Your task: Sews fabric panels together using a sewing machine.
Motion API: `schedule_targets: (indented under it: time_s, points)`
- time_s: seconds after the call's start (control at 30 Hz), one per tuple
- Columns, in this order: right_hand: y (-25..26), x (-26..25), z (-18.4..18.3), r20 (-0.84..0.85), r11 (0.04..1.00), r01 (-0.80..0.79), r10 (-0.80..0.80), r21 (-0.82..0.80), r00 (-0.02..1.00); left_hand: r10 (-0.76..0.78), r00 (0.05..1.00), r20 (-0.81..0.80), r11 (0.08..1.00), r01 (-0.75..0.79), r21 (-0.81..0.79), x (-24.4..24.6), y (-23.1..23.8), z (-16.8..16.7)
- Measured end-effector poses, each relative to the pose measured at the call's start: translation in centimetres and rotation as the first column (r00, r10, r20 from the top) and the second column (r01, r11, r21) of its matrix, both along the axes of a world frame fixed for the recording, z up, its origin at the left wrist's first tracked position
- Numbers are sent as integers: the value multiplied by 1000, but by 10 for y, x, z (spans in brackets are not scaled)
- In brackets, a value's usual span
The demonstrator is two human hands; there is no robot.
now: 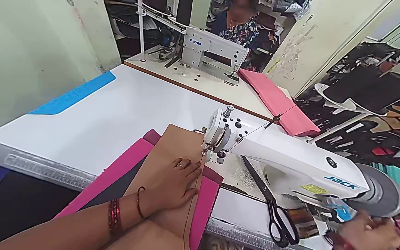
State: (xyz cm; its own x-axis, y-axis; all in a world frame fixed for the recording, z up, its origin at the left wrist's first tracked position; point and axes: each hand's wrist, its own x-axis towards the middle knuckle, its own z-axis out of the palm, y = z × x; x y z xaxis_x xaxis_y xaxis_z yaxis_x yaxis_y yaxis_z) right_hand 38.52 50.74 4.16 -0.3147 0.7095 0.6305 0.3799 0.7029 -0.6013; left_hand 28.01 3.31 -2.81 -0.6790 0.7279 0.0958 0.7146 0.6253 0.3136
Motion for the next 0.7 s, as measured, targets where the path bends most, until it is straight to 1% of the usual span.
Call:
schedule_targets:
  time_s: [0.03, 0.07, 0.1, 0.13, 0.17, 0.2, 0.23, 0.27, 0.3, 0.33, 0.4, 0.47, 0.57, 0.7]
  points:
    - [-28, 10, -15, -12, 995, -95, 95, 44, 995, 4, 1000, 1, 1000, -4, 0, 0, 0, 0]
    - [-63, 20, -29, 9, 970, -222, 222, 96, 975, 7, 1000, 5, 1000, -7, -2, 0, 1, 0]
    - [-100, 30, -47, 60, 913, -387, 382, 130, 922, 11, 1000, 0, 1000, -11, -5, -1, 1, -1]
    - [-138, 39, -67, 142, 821, -548, 530, 160, 836, 11, 1000, -2, 1000, -11, -12, -1, 1, -1]
    - [-177, 48, -83, 229, 701, -699, 663, 144, 712, 8, 1000, 1, 1000, -8, -20, 0, 0, -2]
    - [-213, 53, -93, 304, 549, -826, 771, 130, 560, 6, 1000, -10, 1000, -6, -24, 0, 0, -3]
    - [-242, 54, -99, 377, 396, -909, 828, 132, 416, 6, 999, -41, 1000, -7, -14, -1, 0, -5]
    - [-263, 52, -101, 428, 269, -953, 851, 141, 304, 8, 998, -68, 1000, -8, -2, -1, 1, -7]
    - [-277, 48, -104, 450, 190, -969, 860, 157, 242, 9, 996, -88, 1000, -7, 14, -1, 1, -9]
    - [-287, 44, -107, 453, 163, -966, 859, 199, 239, 11, 995, -103, 1000, -8, 28, -1, 1, -10]
    - [-295, 36, -112, 415, 193, -926, 850, 326, 324, 12, 996, -89, 1000, -10, 14, -1, 1, -8]
    - [-296, 29, -114, 379, 208, -889, 847, 407, 372, 14, 996, -84, 1000, -14, 7, -2, 2, -8]
    - [-296, 25, -116, 341, 235, -877, 854, 419, 392, 22, 994, -104, 999, -19, 29, -7, 4, -9]
    - [-293, 17, -112, 342, 277, -881, 844, 384, 414, 58, 998, 10, 998, -58, -3, -20, 10, 0]
